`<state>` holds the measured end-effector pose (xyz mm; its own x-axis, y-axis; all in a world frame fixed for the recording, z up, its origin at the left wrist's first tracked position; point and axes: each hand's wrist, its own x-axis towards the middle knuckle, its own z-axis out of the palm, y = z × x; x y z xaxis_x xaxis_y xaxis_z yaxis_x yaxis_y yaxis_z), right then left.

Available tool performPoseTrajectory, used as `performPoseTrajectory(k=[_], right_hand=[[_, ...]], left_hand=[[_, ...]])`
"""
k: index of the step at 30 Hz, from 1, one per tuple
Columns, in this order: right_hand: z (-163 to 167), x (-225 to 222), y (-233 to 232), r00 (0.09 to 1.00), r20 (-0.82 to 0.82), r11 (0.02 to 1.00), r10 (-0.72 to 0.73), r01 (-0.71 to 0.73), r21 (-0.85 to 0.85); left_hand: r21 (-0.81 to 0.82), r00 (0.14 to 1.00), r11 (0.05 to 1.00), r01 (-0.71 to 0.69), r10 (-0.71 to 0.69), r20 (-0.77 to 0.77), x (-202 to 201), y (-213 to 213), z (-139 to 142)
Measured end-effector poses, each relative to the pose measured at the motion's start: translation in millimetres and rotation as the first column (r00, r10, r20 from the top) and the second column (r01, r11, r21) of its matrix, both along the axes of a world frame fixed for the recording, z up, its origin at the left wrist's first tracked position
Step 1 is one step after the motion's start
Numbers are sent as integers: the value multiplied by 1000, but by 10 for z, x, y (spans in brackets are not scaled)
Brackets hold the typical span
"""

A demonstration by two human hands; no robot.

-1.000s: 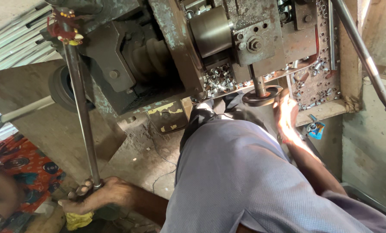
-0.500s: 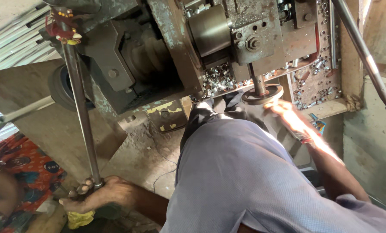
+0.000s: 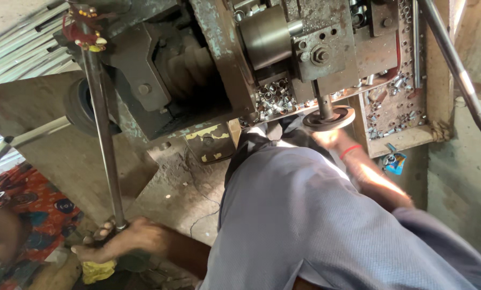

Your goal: The person operates a metal lathe machine by turning handwheels and pulling levers to machine a metal component while shavings accumulate on the floor.

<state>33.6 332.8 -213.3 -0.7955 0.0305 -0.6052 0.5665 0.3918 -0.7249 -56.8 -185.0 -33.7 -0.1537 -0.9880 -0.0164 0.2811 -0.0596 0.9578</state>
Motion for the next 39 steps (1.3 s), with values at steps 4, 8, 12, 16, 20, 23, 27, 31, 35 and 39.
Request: performPoseTrajectory(k=[4, 8, 12, 16, 20, 23, 27, 31, 35, 39], right_hand=[[240, 109, -38, 928, 147, 867, -343, 373, -331], [327, 70, 340, 884, 176, 857, -434, 465, -222], [139, 82, 108, 941, 59, 921, -334, 339, -190], [57, 308, -144, 856, 178, 806, -486, 518, -287], [62, 404, 94, 428, 175, 407, -887, 902, -143], [80, 349, 273, 683, -65, 682, -727, 730, 47], [129, 240, 223, 796, -245, 777, -554, 600, 193], [156, 189, 164, 800, -178, 761, -572, 599, 247], [127, 248, 293, 754, -115, 711, -647, 651, 265], [79, 386, 208, 865, -196, 786, -462, 501, 361]], left_hand=[[-72, 1000, 997, 0, 1, 1, -62, -68, -21], [-21, 999, 1000, 12, -13, -46, -44, -127, -69], [-71, 999, 997, 25, -26, -23, -8, -166, -89], [-90, 1000, 996, 1, -2, -5, -23, -148, -85], [-105, 999, 994, 32, -31, 13, -41, -101, -66], [-120, 1000, 993, 17, -14, 21, -48, -83, -51], [-136, 999, 990, 26, -22, 34, -35, -59, -50], [-169, 996, 985, 28, -13, 86, -24, -37, -47], [-164, 996, 985, 55, -42, 80, -35, -38, -38], [-143, 999, 989, 26, -21, 36, -35, -53, -37]])
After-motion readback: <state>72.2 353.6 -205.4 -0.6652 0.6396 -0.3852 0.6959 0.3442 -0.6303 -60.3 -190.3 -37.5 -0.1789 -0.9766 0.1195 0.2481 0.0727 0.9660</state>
